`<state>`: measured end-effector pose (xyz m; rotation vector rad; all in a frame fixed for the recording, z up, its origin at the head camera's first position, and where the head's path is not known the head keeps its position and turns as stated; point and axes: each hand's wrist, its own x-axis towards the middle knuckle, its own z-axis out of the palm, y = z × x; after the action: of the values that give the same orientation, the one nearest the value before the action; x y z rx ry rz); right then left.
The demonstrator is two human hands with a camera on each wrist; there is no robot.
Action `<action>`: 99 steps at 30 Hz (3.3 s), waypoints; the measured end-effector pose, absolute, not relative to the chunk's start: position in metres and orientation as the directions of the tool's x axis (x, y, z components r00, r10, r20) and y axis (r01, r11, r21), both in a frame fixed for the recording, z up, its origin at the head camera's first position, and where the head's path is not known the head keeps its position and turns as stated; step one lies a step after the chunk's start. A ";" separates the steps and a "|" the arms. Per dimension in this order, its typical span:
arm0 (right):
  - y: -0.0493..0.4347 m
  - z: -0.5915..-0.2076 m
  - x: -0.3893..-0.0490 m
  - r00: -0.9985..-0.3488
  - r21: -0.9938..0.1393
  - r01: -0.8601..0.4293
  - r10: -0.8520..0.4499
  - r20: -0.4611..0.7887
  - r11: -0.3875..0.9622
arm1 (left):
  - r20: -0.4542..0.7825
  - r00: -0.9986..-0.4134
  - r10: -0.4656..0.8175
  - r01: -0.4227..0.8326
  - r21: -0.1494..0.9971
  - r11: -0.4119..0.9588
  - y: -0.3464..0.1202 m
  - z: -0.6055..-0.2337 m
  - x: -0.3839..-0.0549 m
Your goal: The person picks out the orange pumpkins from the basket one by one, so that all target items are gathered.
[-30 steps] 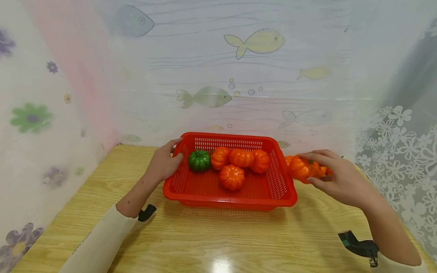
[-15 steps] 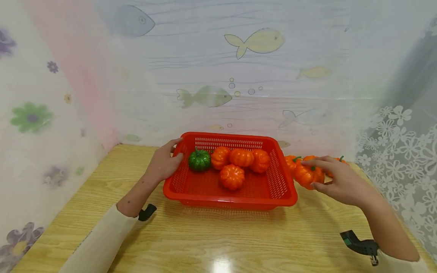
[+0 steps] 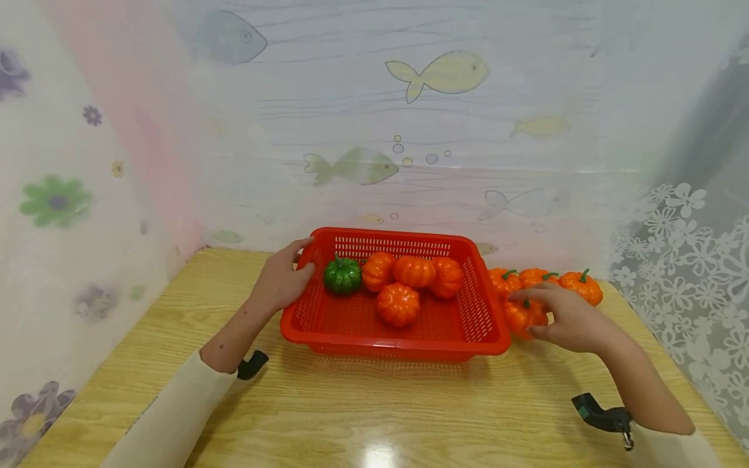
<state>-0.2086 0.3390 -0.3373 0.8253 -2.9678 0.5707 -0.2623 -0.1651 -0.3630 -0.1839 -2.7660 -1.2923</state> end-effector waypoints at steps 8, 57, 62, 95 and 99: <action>0.336 -0.342 -0.210 -0.872 -0.351 -0.473 -0.486 0.057 0.808 | 0.124 -0.989 0.078 0.145 0.757 0.637 -0.166 -0.364 -0.263; 0.266 -0.314 -0.186 -0.859 -0.314 -0.495 -0.401 0.317 0.810 | 0.120 -0.990 0.075 0.140 0.764 0.630 -0.166 -0.362 -0.262; 0.254 -0.316 -0.186 -0.859 -0.323 -0.497 -0.405 0.314 0.805 | 0.118 -0.990 0.074 0.138 0.768 0.625 -0.166 -0.362 -0.262; 0.194 -0.324 -0.231 -0.850 -0.326 -0.526 -0.471 0.236 0.785 | 0.120 -0.990 0.079 0.143 0.769 0.624 -0.167 -0.362 -0.262; 0.189 -0.326 -0.237 -0.831 -0.286 -0.555 -0.502 0.240 0.781 | 0.115 -0.990 0.077 0.138 0.773 0.619 -0.167 -0.362 -0.262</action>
<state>-0.2372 0.1887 -0.3256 0.8422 -2.8218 0.5239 -0.2615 -0.1673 -0.3619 -0.1835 -2.7628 -1.3281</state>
